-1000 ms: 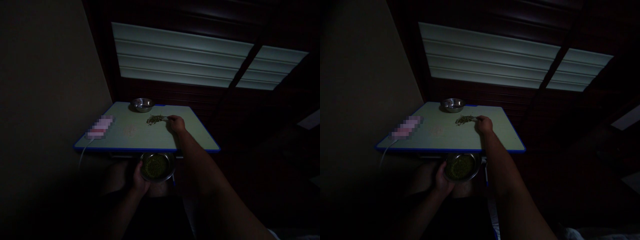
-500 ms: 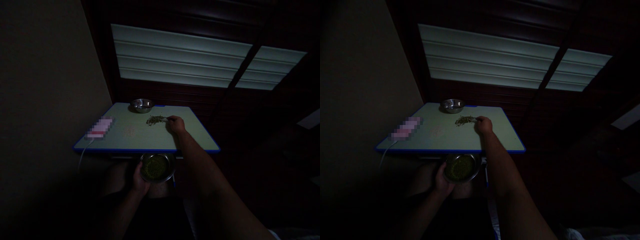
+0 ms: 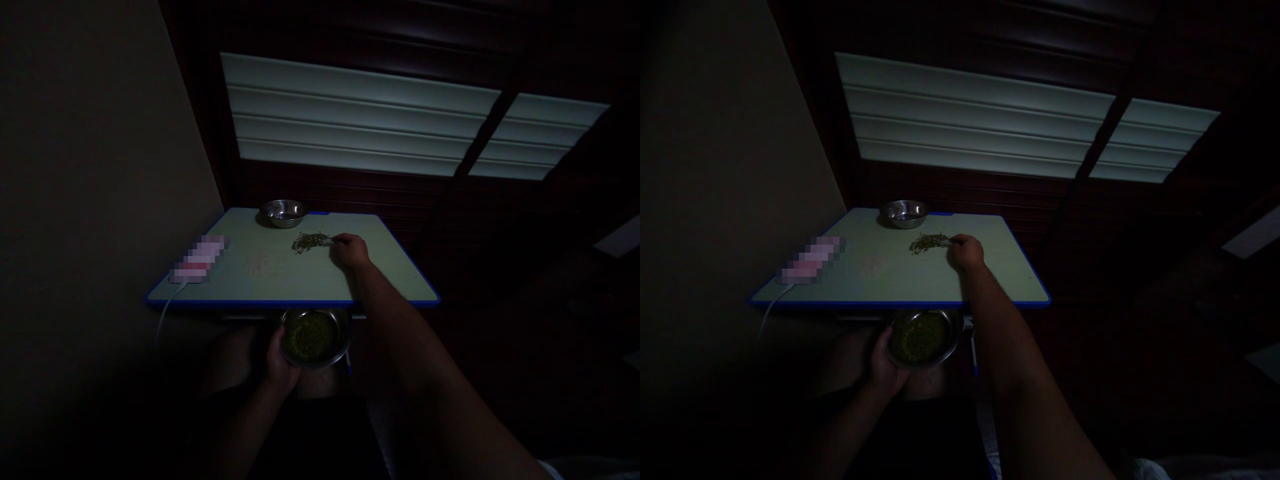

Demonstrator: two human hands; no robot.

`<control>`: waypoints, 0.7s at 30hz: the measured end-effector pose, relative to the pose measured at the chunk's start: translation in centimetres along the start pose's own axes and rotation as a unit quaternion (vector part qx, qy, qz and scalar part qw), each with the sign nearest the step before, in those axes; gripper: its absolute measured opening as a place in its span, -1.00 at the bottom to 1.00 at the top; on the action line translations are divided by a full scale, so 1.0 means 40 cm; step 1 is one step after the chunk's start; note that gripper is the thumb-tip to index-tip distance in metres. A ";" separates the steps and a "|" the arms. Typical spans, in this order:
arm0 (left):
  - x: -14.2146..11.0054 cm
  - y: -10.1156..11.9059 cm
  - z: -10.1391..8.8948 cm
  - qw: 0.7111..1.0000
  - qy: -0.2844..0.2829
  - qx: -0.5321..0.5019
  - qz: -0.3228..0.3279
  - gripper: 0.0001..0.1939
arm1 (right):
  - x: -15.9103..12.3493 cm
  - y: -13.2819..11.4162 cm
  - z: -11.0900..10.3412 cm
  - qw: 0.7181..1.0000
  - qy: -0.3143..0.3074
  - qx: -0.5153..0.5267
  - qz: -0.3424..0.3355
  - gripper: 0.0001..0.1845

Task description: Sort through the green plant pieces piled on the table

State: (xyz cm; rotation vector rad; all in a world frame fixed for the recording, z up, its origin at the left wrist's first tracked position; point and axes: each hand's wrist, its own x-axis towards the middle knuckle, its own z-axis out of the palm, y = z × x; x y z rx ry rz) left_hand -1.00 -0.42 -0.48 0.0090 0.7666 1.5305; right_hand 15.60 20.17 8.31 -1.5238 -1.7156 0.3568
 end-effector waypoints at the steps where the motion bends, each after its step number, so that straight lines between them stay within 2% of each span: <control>1: 0.000 0.000 0.000 1.000 -0.002 0.003 -0.001 -0.72 | 0.000 0.000 0.001 1.000 0.001 0.003 0.000 -0.68; 21: 0.007 -0.002 -0.008 1.000 0.000 -0.001 0.003 -0.73 | -0.001 -0.005 0.000 1.000 0.004 0.031 0.004 -0.69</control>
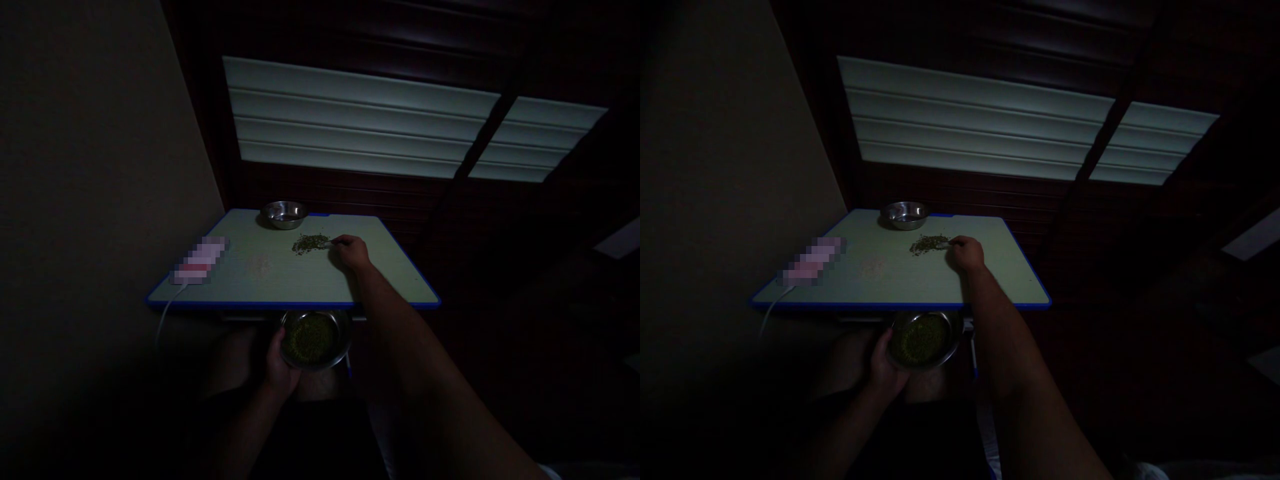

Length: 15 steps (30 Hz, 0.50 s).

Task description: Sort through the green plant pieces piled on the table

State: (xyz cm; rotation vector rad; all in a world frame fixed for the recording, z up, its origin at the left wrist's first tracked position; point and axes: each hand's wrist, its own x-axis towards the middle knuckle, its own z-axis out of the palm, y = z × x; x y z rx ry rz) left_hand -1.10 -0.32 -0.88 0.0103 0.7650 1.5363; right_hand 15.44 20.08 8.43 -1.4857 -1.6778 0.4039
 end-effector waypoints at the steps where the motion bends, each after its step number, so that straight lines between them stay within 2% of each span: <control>1: 0.001 0.000 -0.001 1.000 -0.001 0.001 0.000 -0.72 | -0.001 -0.002 -0.001 1.000 0.000 0.000 0.002 -0.70; 10: 0.001 -0.002 0.002 1.000 0.007 0.000 0.002 -0.72 | -0.004 -0.008 -0.007 0.999 0.027 0.000 0.018 -0.68; 15: 0.005 -0.004 -0.006 1.000 -0.011 -0.004 0.004 -0.70 | -0.005 -0.012 -0.010 0.998 0.036 -0.026 0.044 -0.71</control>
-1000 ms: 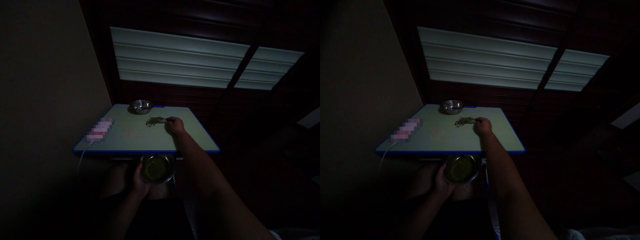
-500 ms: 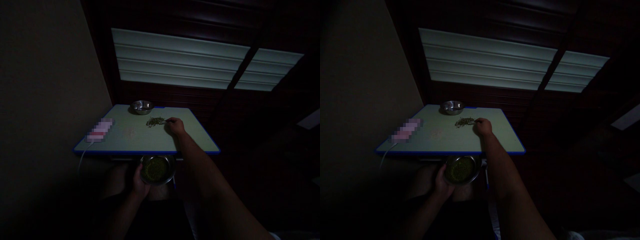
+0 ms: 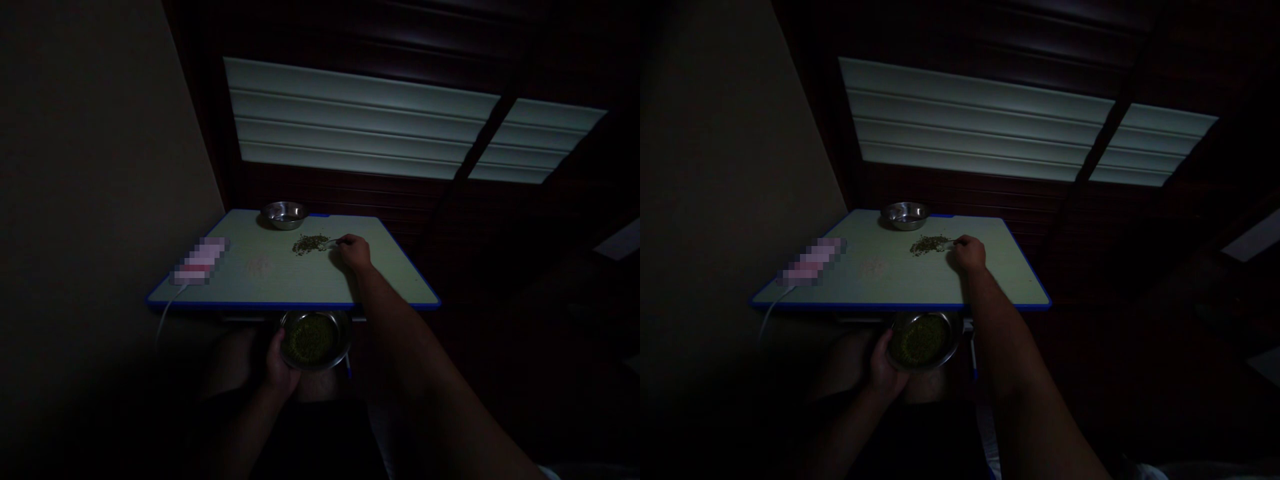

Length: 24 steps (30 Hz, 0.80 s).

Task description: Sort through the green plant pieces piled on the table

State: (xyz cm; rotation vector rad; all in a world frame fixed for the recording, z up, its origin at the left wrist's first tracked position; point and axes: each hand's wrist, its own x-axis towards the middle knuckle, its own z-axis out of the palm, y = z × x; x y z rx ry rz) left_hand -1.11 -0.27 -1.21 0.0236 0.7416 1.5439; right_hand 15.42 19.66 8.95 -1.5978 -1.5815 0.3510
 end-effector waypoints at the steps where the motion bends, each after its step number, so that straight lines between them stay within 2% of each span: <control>1: 0.001 0.000 -0.002 1.000 0.000 0.003 -0.002 -0.70 | 0.000 -0.001 0.000 1.000 0.001 -0.004 0.002 -0.72; 24: -0.002 -0.001 0.000 1.000 0.005 0.002 0.003 -0.72 | 0.005 0.005 0.003 1.000 0.016 -0.008 0.007 -0.76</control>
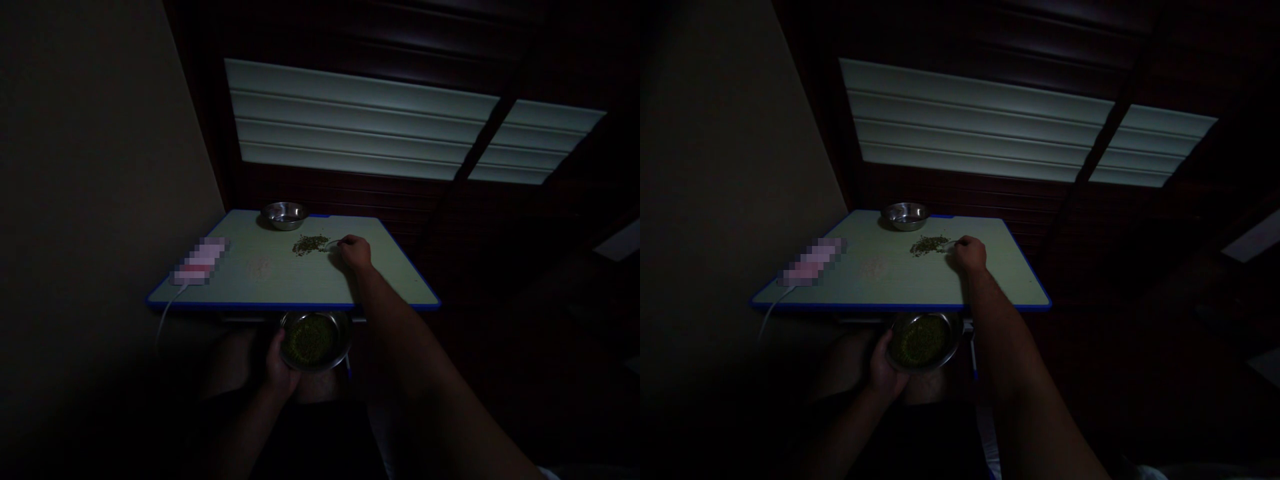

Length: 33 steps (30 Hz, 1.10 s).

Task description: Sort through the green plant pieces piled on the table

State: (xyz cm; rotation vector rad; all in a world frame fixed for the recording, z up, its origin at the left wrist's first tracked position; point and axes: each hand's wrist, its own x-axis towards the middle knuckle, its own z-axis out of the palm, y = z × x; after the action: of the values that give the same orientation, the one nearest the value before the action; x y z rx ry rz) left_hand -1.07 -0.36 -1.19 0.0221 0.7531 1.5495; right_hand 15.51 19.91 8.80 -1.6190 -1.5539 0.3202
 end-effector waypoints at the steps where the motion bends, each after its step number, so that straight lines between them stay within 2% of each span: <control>1: -0.002 0.001 0.002 1.000 0.000 -0.001 -0.003 -0.73 | 0.000 0.000 0.000 1.000 -0.001 0.002 0.000 -0.76; 8: -0.002 0.002 0.004 1.000 -0.001 -0.005 -0.004 -0.72 | -0.002 -0.003 -0.002 1.000 -0.011 0.003 0.016 -0.76; 15: 0.004 0.000 -0.004 1.000 -0.003 0.008 -0.012 -0.65 | -0.004 -0.006 -0.003 1.000 -0.017 -0.002 0.003 -0.76; 27: -0.006 0.005 0.007 1.000 0.000 0.001 -0.012 -0.74 | -0.007 -0.002 0.001 0.999 -0.035 0.023 -0.023 -0.75; 33: -0.004 0.004 0.007 1.000 0.002 0.007 -0.007 -0.72 | -0.007 -0.006 0.001 0.999 -0.042 0.025 -0.018 -0.76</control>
State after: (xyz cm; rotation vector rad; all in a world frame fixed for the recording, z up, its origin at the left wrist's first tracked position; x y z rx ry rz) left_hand -1.08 -0.36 -0.84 0.0239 0.7663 1.5306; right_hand 15.28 19.65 8.84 -1.5545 -1.6242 0.4093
